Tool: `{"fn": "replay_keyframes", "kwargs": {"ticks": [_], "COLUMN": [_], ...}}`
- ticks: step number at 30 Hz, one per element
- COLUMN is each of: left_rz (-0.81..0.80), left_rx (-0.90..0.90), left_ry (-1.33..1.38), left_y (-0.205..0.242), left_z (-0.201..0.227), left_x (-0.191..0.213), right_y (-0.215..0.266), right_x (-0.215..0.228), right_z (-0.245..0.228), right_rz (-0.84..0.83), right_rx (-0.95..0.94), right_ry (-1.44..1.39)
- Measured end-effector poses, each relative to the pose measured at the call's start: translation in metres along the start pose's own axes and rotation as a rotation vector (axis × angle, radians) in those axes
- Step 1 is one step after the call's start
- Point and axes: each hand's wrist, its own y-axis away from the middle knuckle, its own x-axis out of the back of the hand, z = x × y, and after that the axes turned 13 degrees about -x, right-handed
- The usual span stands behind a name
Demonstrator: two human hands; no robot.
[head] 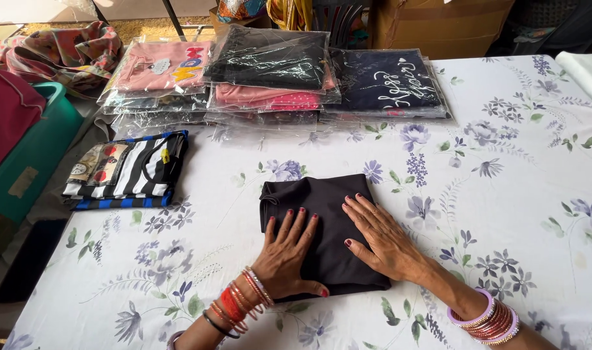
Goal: Fold a black t-shirt on a table.
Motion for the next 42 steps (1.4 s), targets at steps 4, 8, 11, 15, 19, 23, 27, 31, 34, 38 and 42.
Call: {"fn": "replay_keyframes", "kwargs": {"ticks": [4, 8, 11, 15, 19, 23, 27, 31, 34, 38, 42], "left_rz": [0.132, 0.484, 0.637, 0.631, 0.584, 0.742, 0.583, 0.534, 0.469, 0.488, 0.52], "left_rx": [0.158, 0.366, 0.319, 0.352, 0.503, 0.427, 0.514, 0.349, 0.262, 0.093, 0.037], "left_ry": [0.095, 0.214, 0.125, 0.064, 0.089, 0.054, 0.334, 0.526, 0.493, 0.503, 0.606], "left_y": [0.027, 0.039, 0.028, -0.003, -0.023, -0.028, -0.029, -0.032, -0.033, -0.027, -0.008], "left_z": [-0.035, -0.083, -0.105, -0.101, -0.097, -0.103, -0.104, -0.084, -0.071, -0.071, -0.069], "left_x": [0.0, -0.031, -0.037, -0.022, -0.023, -0.024, -0.004, 0.027, 0.038, 0.032, 0.01], "right_y": [-0.002, -0.002, -0.019, -0.032, -0.028, -0.028, -0.035, -0.057, -0.077, -0.103, -0.11], "right_x": [0.004, -0.007, -0.025, -0.039, -0.044, -0.032, -0.022, 0.003, 0.026, 0.013, -0.023], "right_z": [-0.024, -0.068, -0.078, -0.081, -0.078, -0.082, -0.085, -0.087, -0.092, -0.077, -0.051], "right_rz": [0.123, 0.09, -0.039, -0.04, -0.028, -0.045, 0.009, -0.036, -0.17, -0.379, -0.42], "right_rx": [0.069, 0.229, 0.223, 0.211, 0.25, 0.243, 0.192, -0.202, -0.342, -0.381, -0.498], "right_ry": [0.185, 0.173, 0.117, 0.128, 0.23, 0.097, -0.157, -0.717, -0.802, -0.719, -0.823]}}
